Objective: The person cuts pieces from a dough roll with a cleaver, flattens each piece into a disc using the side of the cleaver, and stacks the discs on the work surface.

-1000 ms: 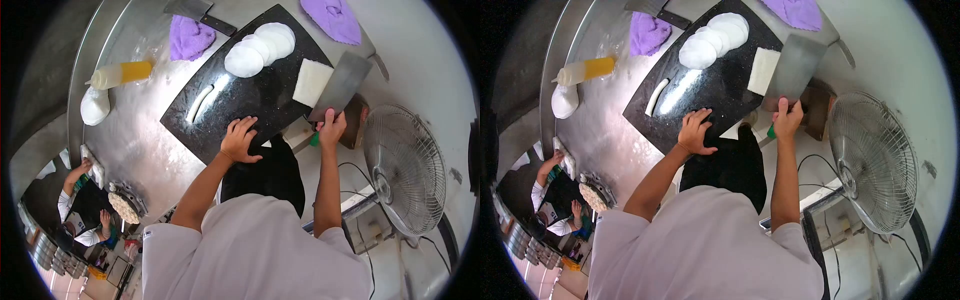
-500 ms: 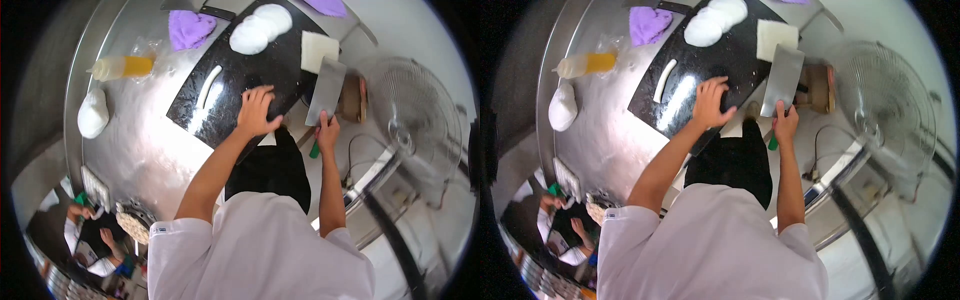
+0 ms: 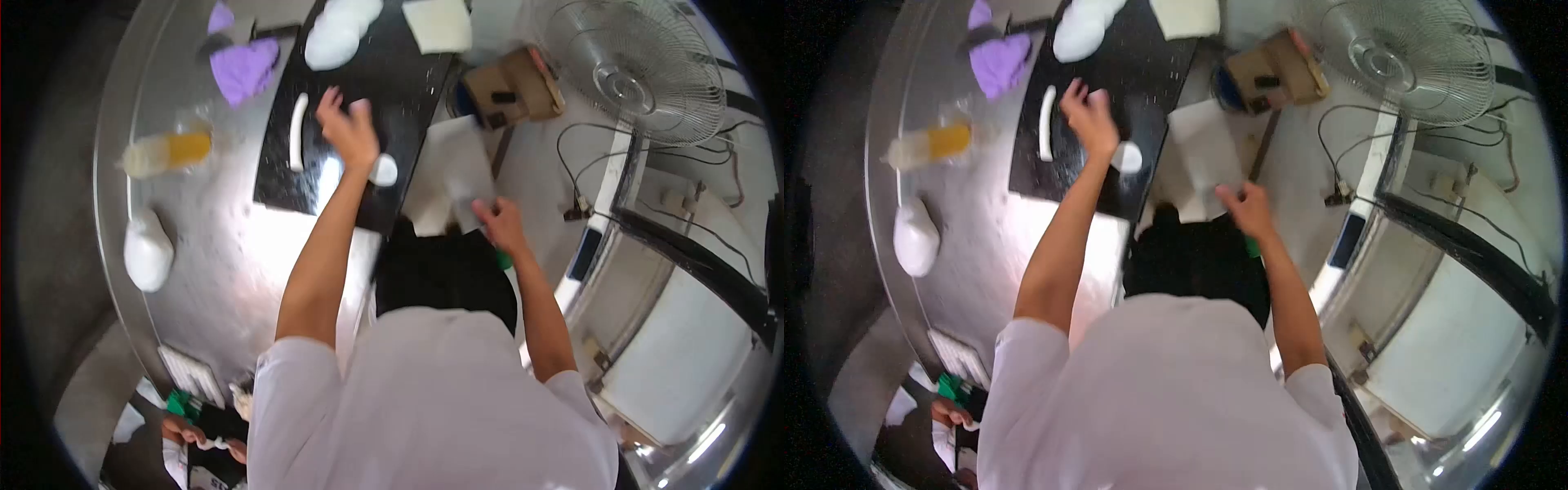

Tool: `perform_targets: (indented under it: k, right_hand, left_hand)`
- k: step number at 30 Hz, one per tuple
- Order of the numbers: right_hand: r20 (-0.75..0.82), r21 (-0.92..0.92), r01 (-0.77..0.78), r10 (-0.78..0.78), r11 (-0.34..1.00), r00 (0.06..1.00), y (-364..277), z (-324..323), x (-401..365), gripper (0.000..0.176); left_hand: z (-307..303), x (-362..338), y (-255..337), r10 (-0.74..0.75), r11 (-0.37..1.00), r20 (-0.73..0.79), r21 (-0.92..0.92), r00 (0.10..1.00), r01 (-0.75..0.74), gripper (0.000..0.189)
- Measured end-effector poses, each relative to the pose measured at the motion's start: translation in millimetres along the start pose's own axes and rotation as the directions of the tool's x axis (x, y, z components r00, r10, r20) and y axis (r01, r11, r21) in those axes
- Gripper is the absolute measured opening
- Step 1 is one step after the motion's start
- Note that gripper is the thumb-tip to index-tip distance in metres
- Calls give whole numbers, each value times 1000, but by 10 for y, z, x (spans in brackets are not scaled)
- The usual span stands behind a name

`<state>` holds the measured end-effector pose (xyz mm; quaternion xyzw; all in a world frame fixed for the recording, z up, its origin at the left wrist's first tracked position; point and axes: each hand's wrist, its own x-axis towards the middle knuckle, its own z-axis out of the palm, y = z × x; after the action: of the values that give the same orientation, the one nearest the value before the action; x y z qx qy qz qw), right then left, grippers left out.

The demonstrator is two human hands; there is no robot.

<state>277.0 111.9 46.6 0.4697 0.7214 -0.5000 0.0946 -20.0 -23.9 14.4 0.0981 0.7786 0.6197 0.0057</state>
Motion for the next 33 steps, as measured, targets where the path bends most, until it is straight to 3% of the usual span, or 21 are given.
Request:
perform_targets:
  k: [1, 2, 3, 4, 5, 6, 7, 8, 9, 12, 16, 18, 20, 21, 23, 25, 26, 27, 29, 33]
  right_hand:
    - [49, 51, 179, -182, 982, 982, -102, 134, 202, 48]
    - [105, 106, 318, -328, 942, 939, -127, 306, 228, 49]
    - [213, 11, 374, -367, 927, 905, -250, 405, 296, 49]
    - [327, -79, 456, -409, 886, 852, -422, 454, 434, 50]
    - [331, -62, 466, -422, 883, 844, -574, 486, 530, 50]
    - [379, -103, 537, -466, 837, 800, -678, 543, 597, 50]
    - [427, -140, 595, -494, 791, 757, -730, 616, 609, 51]
    - [445, -290, 510, -358, 810, 821, -767, 652, 638, 58]
    - [446, -286, 501, -350, 817, 824, -831, 577, 673, 58]
    - [362, -382, 520, -394, 764, 845, -1001, 555, 572, 71]
    - [352, -358, 512, -395, 781, 849, -1036, 548, 748, 72]
    - [292, -351, 591, -515, 726, 806, -1036, 600, 877, 72]
    - [266, -372, 531, -461, 761, 847, -1184, 590, 920, 73]
    - [251, -398, 471, -401, 787, 881, -1202, 606, 907, 74]
    - [228, -374, 489, -433, 788, 872, -1014, 669, 847, 76]
    - [319, -285, 539, -452, 792, 833, -720, 802, 630, 75]
    - [267, -294, 524, -458, 799, 848, -688, 831, 516, 75]
    - [209, -303, 510, -466, 805, 860, -699, 843, 514, 76]
    - [264, -316, 428, -355, 847, 897, -789, 819, 538, 76]
    - [274, -344, 486, -409, 804, 870, -992, 584, 871, 74]
  left_hand:
    - [-44, 110, 162, -137, 988, -146, -93, 980, 124, 53]
    - [-134, 96, 206, -64, 998, -145, -18, 987, 62, 58]
    - [-186, 99, 241, 8, 999, -149, 54, 989, 0, 63]
    - [-185, 3, 224, 166, 961, 9, 223, 986, -164, 71]
    - [-196, -195, 201, 286, 868, 190, 363, 939, -338, 79]
    - [-205, -453, 139, 96, 664, 467, 628, 879, -406, 99]
    - [-291, -549, 126, -75, 474, 692, 658, 718, -585, 105]
    - [-298, -545, 62, -42, 475, 664, 671, 746, -570, 106]
    - [-261, -508, 3, -7, 481, 633, 681, 774, -552, 108]
    - [-120, -292, 71, -50, 398, 699, 669, 714, -627, 109]
    - [-26, -42, 71, 44, 363, 741, 613, 670, -702, 112]
    - [54, 146, 68, 79, 390, 755, 578, 651, -717, 112]
    - [160, 348, 99, 148, 417, 778, 511, 611, -752, 113]
    - [196, 391, 79, 137, 383, 801, 499, 582, -777, 116]
    - [119, 281, 32, 122, 405, 831, 458, 543, -791, 116]
    - [-83, -9, 27, 7, 430, 856, 463, 516, -775, 116]
    - [-74, -58, -48, 80, 485, 859, 410, 506, -773, 114]
    - [-21, 16, 88, -16, 449, 892, 409, 451, -794, 114]
    - [91, 140, 130, 55, 431, 899, 371, 434, -823, 114]
    - [286, 317, 69, 105, 439, 861, 409, 498, -800, 115]
